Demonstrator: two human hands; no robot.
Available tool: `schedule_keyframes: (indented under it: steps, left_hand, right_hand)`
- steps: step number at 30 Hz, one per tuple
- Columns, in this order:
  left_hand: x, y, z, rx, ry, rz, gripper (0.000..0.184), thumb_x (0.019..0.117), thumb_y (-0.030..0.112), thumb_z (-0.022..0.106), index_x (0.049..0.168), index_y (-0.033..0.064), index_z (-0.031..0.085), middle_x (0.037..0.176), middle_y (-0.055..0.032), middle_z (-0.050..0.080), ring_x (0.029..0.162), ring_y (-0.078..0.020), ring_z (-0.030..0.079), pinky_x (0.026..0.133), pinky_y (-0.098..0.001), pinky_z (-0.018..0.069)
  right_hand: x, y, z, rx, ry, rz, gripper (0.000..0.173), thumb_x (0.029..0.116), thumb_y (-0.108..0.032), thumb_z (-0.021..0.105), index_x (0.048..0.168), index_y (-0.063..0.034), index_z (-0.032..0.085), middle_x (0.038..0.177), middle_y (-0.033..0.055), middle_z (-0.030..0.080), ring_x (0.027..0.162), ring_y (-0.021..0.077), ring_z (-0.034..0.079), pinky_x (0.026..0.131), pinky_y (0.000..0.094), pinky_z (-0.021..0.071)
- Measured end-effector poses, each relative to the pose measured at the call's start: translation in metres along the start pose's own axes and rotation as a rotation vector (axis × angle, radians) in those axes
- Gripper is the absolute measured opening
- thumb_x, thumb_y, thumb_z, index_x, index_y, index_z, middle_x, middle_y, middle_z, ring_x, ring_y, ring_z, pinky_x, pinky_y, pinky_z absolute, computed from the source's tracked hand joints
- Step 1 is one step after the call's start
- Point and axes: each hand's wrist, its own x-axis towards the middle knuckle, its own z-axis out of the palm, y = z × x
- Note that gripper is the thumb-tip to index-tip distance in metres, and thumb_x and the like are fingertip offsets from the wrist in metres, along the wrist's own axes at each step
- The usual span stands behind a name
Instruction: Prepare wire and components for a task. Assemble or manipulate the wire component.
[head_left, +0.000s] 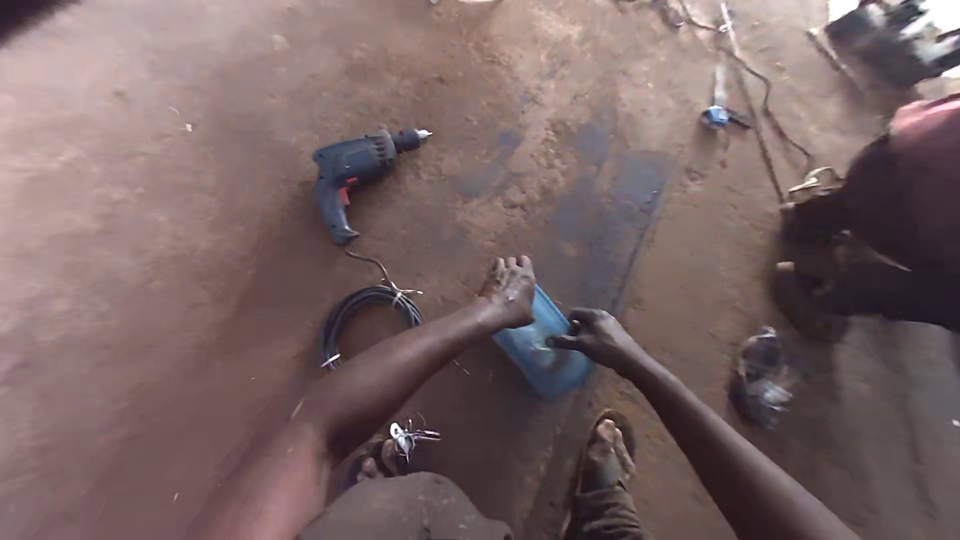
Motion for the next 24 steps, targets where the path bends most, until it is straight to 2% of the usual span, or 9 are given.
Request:
schedule_keyframes:
  steps: [2, 4, 7, 10, 13, 15, 19, 22, 24]
  left_hand:
    - [-0.001, 0.003, -0.003, -0.012, -0.027, -0.015, 0.089, 0.074, 0.024, 0.087, 0.143, -0.008, 0.041, 0.136, -0.0284, 0.053, 0.129, -0.0422, 0.052, 0.107, -0.0518, 0.0459]
    - [-0.001, 0.002, -0.007, -0.021, -0.048, -0.013, 0.088, 0.0766, 0.034, 0.084, 0.143, -0.007, 0.043, 0.134, -0.0272, 0.055, 0.127, -0.0407, 0.055, 0.104, -0.0516, 0.0471]
    - [0.002, -0.005, -0.011, -0.126, -0.061, -0.003, 0.093, 0.0804, 0.064, 0.077, 0.138, -0.0036, 0.05, 0.132, -0.0241, 0.058, 0.125, -0.0378, 0.057, 0.105, -0.0524, 0.0479]
    - [0.006, -0.019, -0.014, -0.341, -0.08, -0.031, 0.089, 0.0865, 0.074, 0.063, 0.13, -0.0038, 0.059, 0.125, -0.0239, 0.063, 0.12, -0.0368, 0.061, 0.101, -0.0564, 0.0504]
    - [0.008, -0.029, -0.015, -0.469, -0.091, -0.034, 0.078, 0.0993, 0.069, 0.046, 0.116, -0.0046, 0.066, 0.113, -0.0251, 0.066, 0.11, -0.0376, 0.065, 0.094, -0.0592, 0.0512]
    - [0.009, -0.033, -0.009, -0.448, -0.055, 0.017, 0.073, 0.1052, 0.061, 0.038, 0.114, -0.0053, 0.067, 0.118, -0.0244, 0.066, 0.114, -0.0366, 0.064, 0.098, -0.058, 0.0503]
    - [0.006, -0.045, 0.017, -0.427, 0.123, 0.182, 0.06, 0.1099, 0.046, 0.039, 0.109, -0.0071, 0.068, 0.122, -0.0231, 0.065, 0.121, -0.0344, 0.06, 0.105, -0.0505, 0.0469]
    - [0.004, -0.054, 0.04, -0.518, 0.282, 0.28, 0.052, 0.1088, 0.039, 0.047, 0.109, -0.0076, 0.07, 0.134, -0.0207, 0.063, 0.129, -0.0325, 0.058, 0.111, -0.048, 0.0429]
    - [0.0, -0.058, 0.041, -0.596, 0.259, 0.293, 0.052, 0.1084, 0.04, 0.047, 0.117, -0.0073, 0.068, 0.142, -0.0198, 0.059, 0.135, -0.0319, 0.053, 0.115, -0.0485, 0.0397]
  right_hand:
    - [-0.003, 0.001, 0.001, 0.067, -0.018, -0.049, 0.037, 0.0821, -0.035, 0.087, 0.104, -0.0087, 0.073, 0.093, 0.0109, 0.071, 0.087, 0.0247, 0.068, 0.083, 0.0508, 0.0551]
    - [-0.007, -0.002, -0.001, 0.114, -0.041, -0.084, 0.03, 0.0851, -0.028, 0.085, 0.106, -0.0089, 0.076, 0.093, 0.0089, 0.072, 0.086, 0.0209, 0.068, 0.083, 0.0467, 0.0548]
    - [-0.008, 0.003, 0.002, 0.111, 0.0, -0.154, 0.023, 0.0863, -0.024, 0.084, 0.101, -0.0087, 0.076, 0.089, 0.0071, 0.073, 0.082, 0.0193, 0.069, 0.08, 0.0453, 0.056]
    - [-0.011, 0.01, 0.007, 0.065, 0.068, -0.235, 0.018, 0.0861, -0.025, 0.084, 0.085, -0.0101, 0.073, 0.075, 0.0028, 0.069, 0.069, 0.0154, 0.065, 0.069, 0.0423, 0.0533]
    - [-0.018, 0.012, 0.01, -0.013, 0.148, -0.287, 0.021, 0.0855, -0.031, 0.082, 0.078, -0.0139, 0.072, 0.069, -0.0007, 0.067, 0.065, 0.0145, 0.064, 0.064, 0.0441, 0.0516]
    - [-0.027, 0.008, 0.013, -0.114, 0.215, -0.318, 0.027, 0.0868, -0.033, 0.081, 0.076, -0.0094, 0.071, 0.07, 0.0046, 0.066, 0.066, 0.0228, 0.064, 0.064, 0.0516, 0.0515]
    - [-0.035, 0.004, 0.017, -0.245, 0.316, -0.402, 0.033, 0.0843, -0.033, 0.081, 0.072, -0.0061, 0.067, 0.069, 0.0087, 0.064, 0.064, 0.029, 0.066, 0.058, 0.0539, 0.0513]
    - [-0.026, 0.006, 0.005, -0.137, 0.191, -0.357, 0.031, 0.0839, -0.036, 0.083, 0.073, -0.0101, 0.069, 0.067, 0.0042, 0.065, 0.063, 0.0219, 0.064, 0.06, 0.0499, 0.0515]
    - [-0.013, 0.01, -0.001, -0.017, 0.072, -0.314, 0.024, 0.0834, -0.034, 0.084, 0.08, -0.0124, 0.074, 0.071, 0.0015, 0.069, 0.066, 0.0157, 0.065, 0.066, 0.0444, 0.0542]
